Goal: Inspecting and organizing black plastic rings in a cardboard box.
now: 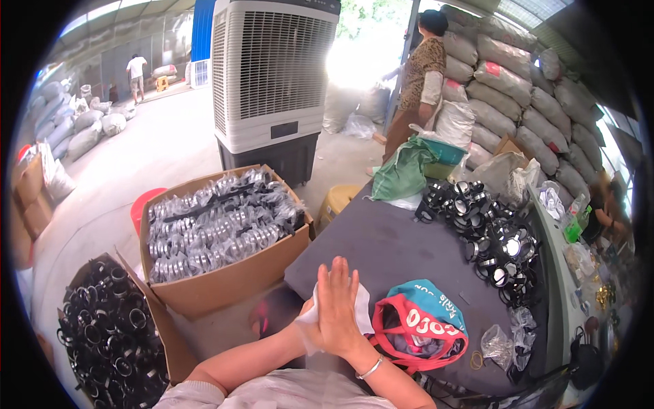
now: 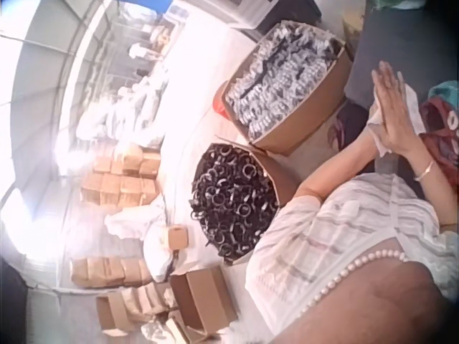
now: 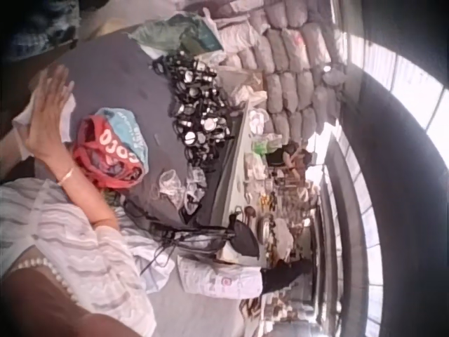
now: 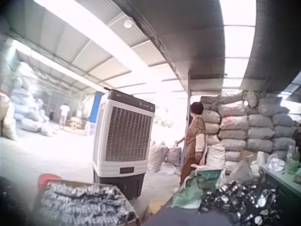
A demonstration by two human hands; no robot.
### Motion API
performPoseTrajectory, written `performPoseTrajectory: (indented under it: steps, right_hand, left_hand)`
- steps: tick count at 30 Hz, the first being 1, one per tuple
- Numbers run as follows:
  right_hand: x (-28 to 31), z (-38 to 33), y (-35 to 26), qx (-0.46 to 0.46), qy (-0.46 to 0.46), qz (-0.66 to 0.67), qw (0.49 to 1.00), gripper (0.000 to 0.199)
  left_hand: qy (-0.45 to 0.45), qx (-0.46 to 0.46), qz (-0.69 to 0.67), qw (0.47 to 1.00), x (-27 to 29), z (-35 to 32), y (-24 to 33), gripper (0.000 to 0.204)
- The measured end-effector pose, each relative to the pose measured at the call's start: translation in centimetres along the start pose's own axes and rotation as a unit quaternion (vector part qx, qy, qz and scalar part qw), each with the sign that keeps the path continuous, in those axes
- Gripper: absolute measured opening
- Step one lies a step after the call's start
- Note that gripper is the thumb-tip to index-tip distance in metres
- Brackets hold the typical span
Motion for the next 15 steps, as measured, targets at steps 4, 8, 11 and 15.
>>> performPoseTrajectory:
  steps: [4,8,11,15]
  right_hand:
    - [-0.1,-0.2,-0.6,-0.028,0.010,0.028,0.999,0.098]
    - [-0.6,0.0,-1.2,-0.014,0.007,0.098,0.995,0.103]
    - [-1.0,0.0,-0.5,-0.022,-0.022,0.116,0.993,0.107]
    - [-0.3,0.4,-0.1,-0.032,-0.061,0.192,0.979,0.100]
  left_hand:
    - [-0.038,-0.113,-0.048,0.992,-1.5,-0.8,-0.1,0.052]
    - [-0.106,-0.268,-0.138,0.948,-4.8,-2.2,-0.6,0.057]
    - [-0.156,-0.317,-0.225,0.908,-5.8,-1.8,-1.2,0.061]
    - [-0.119,-0.235,-0.163,0.951,-2.9,-0.9,-1.2,0.051]
Point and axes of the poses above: each hand's wrist, its own z-axis towards the middle knuckle, its own x-axis out of the back of the hand, y = z × x, the point moved 1 cm from there along z, towards the middle knuckle, and after that the axes turned 8 degrees about z, right-handed, at the moved point
